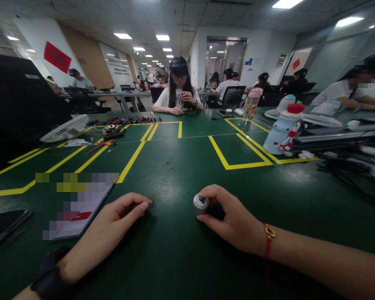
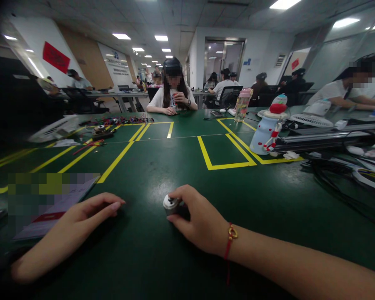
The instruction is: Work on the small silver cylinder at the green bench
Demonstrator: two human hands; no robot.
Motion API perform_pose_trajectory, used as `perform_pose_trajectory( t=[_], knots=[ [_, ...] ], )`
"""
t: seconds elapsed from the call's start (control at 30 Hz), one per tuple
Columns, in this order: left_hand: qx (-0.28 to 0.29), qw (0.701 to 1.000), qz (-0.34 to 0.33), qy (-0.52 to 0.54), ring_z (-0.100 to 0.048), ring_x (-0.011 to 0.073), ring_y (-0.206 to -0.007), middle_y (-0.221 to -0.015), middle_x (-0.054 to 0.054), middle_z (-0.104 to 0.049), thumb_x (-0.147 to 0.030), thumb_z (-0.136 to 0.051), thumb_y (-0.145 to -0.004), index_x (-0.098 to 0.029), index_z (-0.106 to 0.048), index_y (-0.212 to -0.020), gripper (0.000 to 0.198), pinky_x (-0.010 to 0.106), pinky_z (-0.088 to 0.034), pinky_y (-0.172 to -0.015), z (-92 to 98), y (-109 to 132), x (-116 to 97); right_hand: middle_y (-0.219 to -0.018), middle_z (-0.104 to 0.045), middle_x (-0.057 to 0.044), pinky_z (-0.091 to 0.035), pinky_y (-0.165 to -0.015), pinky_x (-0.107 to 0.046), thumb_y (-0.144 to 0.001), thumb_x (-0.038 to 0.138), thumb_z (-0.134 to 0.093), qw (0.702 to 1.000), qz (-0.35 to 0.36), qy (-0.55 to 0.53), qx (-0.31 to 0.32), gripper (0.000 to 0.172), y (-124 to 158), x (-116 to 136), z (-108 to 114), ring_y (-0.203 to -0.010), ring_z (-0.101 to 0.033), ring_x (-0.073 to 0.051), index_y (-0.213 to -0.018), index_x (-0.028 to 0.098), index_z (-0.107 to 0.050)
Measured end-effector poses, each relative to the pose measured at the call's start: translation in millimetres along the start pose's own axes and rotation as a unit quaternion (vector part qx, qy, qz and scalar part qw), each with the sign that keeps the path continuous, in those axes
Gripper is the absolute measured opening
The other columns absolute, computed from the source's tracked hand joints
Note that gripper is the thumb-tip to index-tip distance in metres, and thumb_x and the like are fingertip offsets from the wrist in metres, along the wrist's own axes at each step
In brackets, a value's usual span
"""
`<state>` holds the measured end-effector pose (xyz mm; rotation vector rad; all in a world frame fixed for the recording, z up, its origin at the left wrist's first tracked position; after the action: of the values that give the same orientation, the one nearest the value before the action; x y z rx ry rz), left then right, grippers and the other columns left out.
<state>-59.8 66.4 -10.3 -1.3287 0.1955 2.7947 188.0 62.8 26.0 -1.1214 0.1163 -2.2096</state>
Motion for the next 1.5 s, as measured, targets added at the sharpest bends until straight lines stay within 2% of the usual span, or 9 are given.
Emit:
perform_pose_trajectory(
  t=[0.1, 0.27, 0.43, 0.63, 0.9, 1.07, 1.17, 1.3, 1.5],
  knots=[
    [0.002, 0.999, -0.044, -0.014, -0.060, 0.0196, -0.103, -0.109, -0.001, -0.065, -0.047, -0.053, -0.093, -0.030, -0.062, -0.111, 0.026, 0.032, -0.046, -0.090, -5.8, 2, -21, -0.111, -0.057, -0.002, -0.049, -0.087, -0.028, -0.080, 0.026, -0.066, 0.999, -0.029, -0.022, 0.030, 0.041, -5, -6, -11, -0.096, -0.055, -0.010, -0.118, 0.024, -0.049],
    [0.000, 0.980, -0.192, -0.042, -0.060, 0.0167, -0.099, -0.111, 0.000, -0.064, -0.033, -0.052, -0.095, -0.031, -0.064, -0.116, 0.024, 0.031, -0.048, -0.087, -36.9, 4, -102, -0.111, -0.058, 0.001, -0.048, -0.089, -0.025, -0.075, 0.026, -0.072, 0.995, -0.066, -0.075, 0.017, 0.062, -4, -21, -9, -0.099, -0.056, -0.008, -0.127, 0.025, -0.039],
    [0.009, 0.970, -0.239, -0.036, -0.061, 0.0157, -0.092, -0.099, 0.001, -0.065, -0.023, -0.059, -0.091, -0.026, -0.074, -0.092, 0.016, 0.030, -0.048, -0.084, -58.7, -8, -150, -0.111, -0.058, 0.001, -0.049, -0.084, -0.024, -0.078, 0.027, -0.068, 0.995, -0.063, -0.068, 0.032, 0.051, -7, -19, -11, -0.095, -0.056, -0.008, -0.123, 0.024, -0.045],
    [-0.048, 0.981, -0.190, -0.011, -0.062, 0.0162, -0.086, -0.093, 0.000, -0.064, -0.032, -0.066, -0.087, -0.027, -0.075, -0.091, 0.011, 0.030, -0.047, -0.076, -35.0, -17, -127, -0.113, -0.058, 0.001, -0.047, -0.088, -0.025, -0.078, 0.023, -0.065, 0.998, -0.051, 0.006, 0.023, 0.043, -8, -16, 4, -0.099, -0.055, -0.009, -0.119, 0.026, -0.053],
    [0.014, 0.977, -0.176, -0.117, -0.061, 0.0205, -0.092, -0.093, -0.001, -0.069, -0.029, -0.070, -0.084, -0.030, -0.078, -0.087, 0.009, 0.035, -0.047, -0.084, -80.7, -23, -100, -0.109, -0.060, 0.001, -0.048, -0.085, -0.025, -0.075, 0.028, -0.070, 0.998, -0.067, 0.000, 0.016, 0.043, -7, -23, 6, -0.095, -0.057, -0.009, -0.115, 0.024, -0.056],
    [0.012, 0.979, -0.174, -0.104, -0.062, 0.0214, -0.094, -0.101, 0.002, -0.068, -0.035, -0.070, -0.083, -0.029, -0.075, -0.102, 0.021, 0.035, -0.049, -0.085, -75.9, -20, -105, -0.108, -0.061, -0.001, -0.050, -0.084, -0.026, -0.076, 0.033, -0.070, 0.996, -0.084, 0.010, 0.016, 0.041, -7, -23, 13, -0.095, -0.058, -0.011, -0.113, 0.023, -0.057],
    [-0.002, 0.986, -0.151, -0.074, -0.063, 0.0189, -0.089, -0.109, 0.002, -0.067, -0.041, -0.063, -0.087, -0.029, -0.070, -0.113, 0.029, 0.032, -0.052, -0.080, -46.3, -14, -90, -0.107, -0.062, -0.004, -0.052, -0.082, -0.028, -0.078, 0.041, -0.068, 0.991, -0.116, 0.068, -0.028, 0.043, 2, -40, 53, -0.092, -0.060, -0.014, -0.114, 0.020, -0.057],
    [-0.018, 0.994, -0.084, -0.065, -0.064, 0.0213, -0.098, -0.110, 0.001, -0.069, -0.047, -0.055, -0.091, -0.030, -0.068, -0.111, 0.029, 0.032, -0.051, -0.084, -2.0, -6, -40, -0.107, -0.063, -0.009, -0.052, -0.070, -0.029, -0.076, 0.056, -0.065, 0.942, -0.200, 0.231, -0.141, 0.062, 43, -94, 154, -0.083, -0.062, -0.018, -0.126, 0.019, -0.053],
    [-0.030, 0.999, -0.027, -0.031, -0.065, 0.0225, -0.094, -0.100, 0.002, -0.071, -0.052, -0.052, -0.091, -0.027, -0.068, -0.102, 0.032, 0.032, -0.050, -0.082, 14.9, -2, -4, -0.108, -0.062, -0.013, -0.051, -0.065, -0.034, -0.072, 0.065, -0.063, 0.857, -0.321, 0.358, -0.185, 0.067, 126, -176, 259, -0.079, -0.063, -0.023, -0.122, 0.020, -0.054]
  ],
)
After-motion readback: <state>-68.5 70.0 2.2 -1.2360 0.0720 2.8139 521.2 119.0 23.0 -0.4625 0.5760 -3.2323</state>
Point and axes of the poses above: each hand's wrist, its own y-axis away from the middle knuckle, its own z-axis out of the back of the hand, x = y × z, the point moved 10 cm from there along -y, towards the middle knuckle
